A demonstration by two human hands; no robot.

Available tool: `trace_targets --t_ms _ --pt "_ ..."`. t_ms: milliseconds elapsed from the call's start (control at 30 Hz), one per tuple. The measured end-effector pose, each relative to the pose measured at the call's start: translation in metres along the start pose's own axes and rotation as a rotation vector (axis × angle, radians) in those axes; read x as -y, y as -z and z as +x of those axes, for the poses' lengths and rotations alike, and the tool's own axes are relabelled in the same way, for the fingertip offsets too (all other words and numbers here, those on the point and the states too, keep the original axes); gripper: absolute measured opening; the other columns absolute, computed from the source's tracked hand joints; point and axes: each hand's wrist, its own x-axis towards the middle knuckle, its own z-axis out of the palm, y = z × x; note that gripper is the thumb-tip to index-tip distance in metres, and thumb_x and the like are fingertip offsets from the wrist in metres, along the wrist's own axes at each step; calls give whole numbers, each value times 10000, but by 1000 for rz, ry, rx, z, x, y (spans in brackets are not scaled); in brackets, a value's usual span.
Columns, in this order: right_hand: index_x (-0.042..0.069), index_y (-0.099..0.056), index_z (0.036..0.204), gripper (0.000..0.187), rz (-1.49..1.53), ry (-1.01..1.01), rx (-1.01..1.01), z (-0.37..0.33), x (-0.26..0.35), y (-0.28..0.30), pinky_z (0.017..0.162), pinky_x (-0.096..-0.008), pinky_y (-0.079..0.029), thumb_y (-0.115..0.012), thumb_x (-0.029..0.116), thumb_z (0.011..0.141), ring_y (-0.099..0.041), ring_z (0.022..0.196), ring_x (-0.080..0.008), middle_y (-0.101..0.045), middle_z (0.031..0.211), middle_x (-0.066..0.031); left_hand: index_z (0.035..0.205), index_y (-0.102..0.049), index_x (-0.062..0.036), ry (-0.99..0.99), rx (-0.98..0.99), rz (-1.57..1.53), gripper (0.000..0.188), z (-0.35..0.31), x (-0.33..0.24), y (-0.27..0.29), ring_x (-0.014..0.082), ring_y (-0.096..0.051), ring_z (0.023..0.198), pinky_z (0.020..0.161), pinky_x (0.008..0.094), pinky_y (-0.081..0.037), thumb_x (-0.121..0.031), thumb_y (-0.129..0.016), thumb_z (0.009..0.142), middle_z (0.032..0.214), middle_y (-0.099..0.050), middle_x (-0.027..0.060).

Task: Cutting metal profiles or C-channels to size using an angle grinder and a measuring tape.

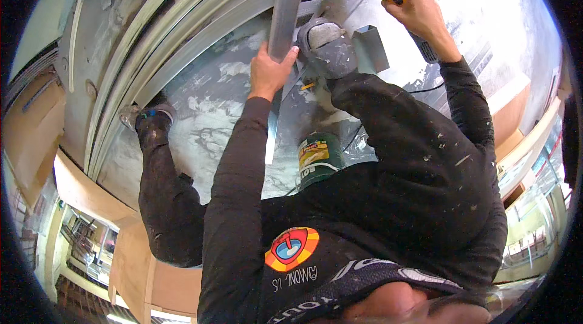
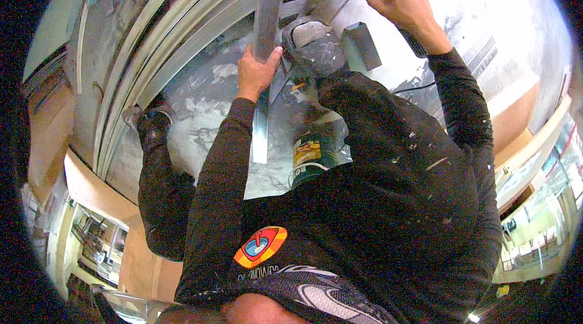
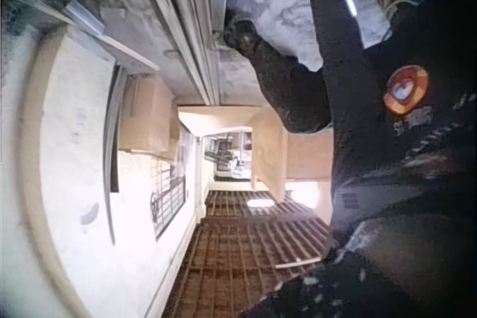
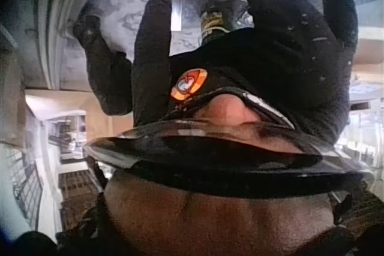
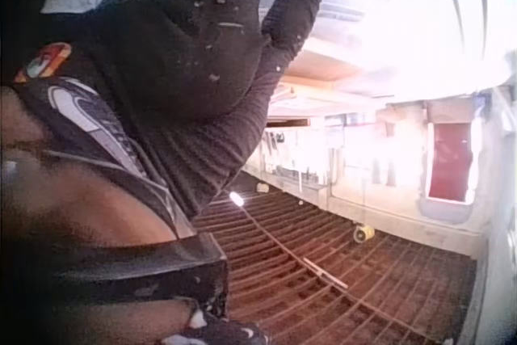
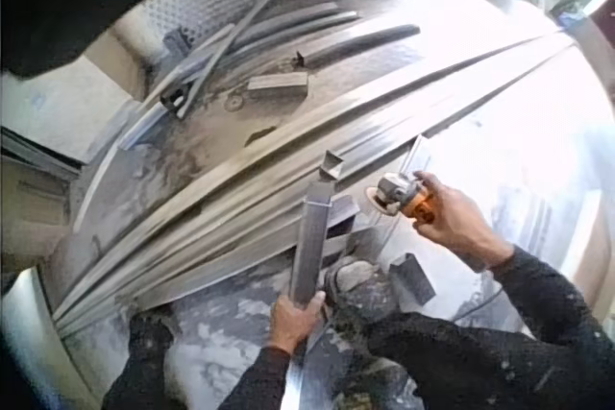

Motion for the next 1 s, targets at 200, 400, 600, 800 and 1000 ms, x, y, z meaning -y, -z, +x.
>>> trace_targets --t_ms 200,400,600,800,1000 --pt "83 -429 1471 820 7 -70 -20 -8 -18 11 778 -487 -550 -776 238 745 -689 899 -445 -690 990 -265 1155 -669 -4 -65 214 236 669 37 -25 29 422 -718 965 846 477 -563 -526 -815 762 1014 -733 268" --pt "85 -423 1478 797 41 -100 35 -12 -22 12 778 -477 -553 -759 225 768 -690 897 -438 -689 989 -267 1129 -698 -40 -137 270 341 693 65 -10 39 383 -733 927 833 477 -569 -616 -777 751 989 -751 216" --pt "77 -438 1456 750 6 -2 -8 -5 -30 -1 787 -501 -548 -733 223 782 -674 918 -438 -681 1018 -262 1079 -732 -77 -148 115 403 623 62 -22 27 356 -743 884 802 462 -577 -609 -769 756 931 -762 176" --pt "115 -440 1474 756 -70 17 -25 9 -38 -22 776 -512 -547 -725 246 786 -669 910 -432 -665 1028 -237 1029 -737 -79 -208 75 452 568 62 -20 25 365 -737 833 758 466 -576 -583 -774 769 882 -755 171" --pt "151 -461 1464 736 -90 78 -28 0 -18 -24 716 -506 -550 -724 223 781 -673 839 -419 -657 971 -215 1004 -740 -82 -197 65 499 528 59 -23 25 356 -736 816 745 462 -574 -558 -782 780 858 -752 161"
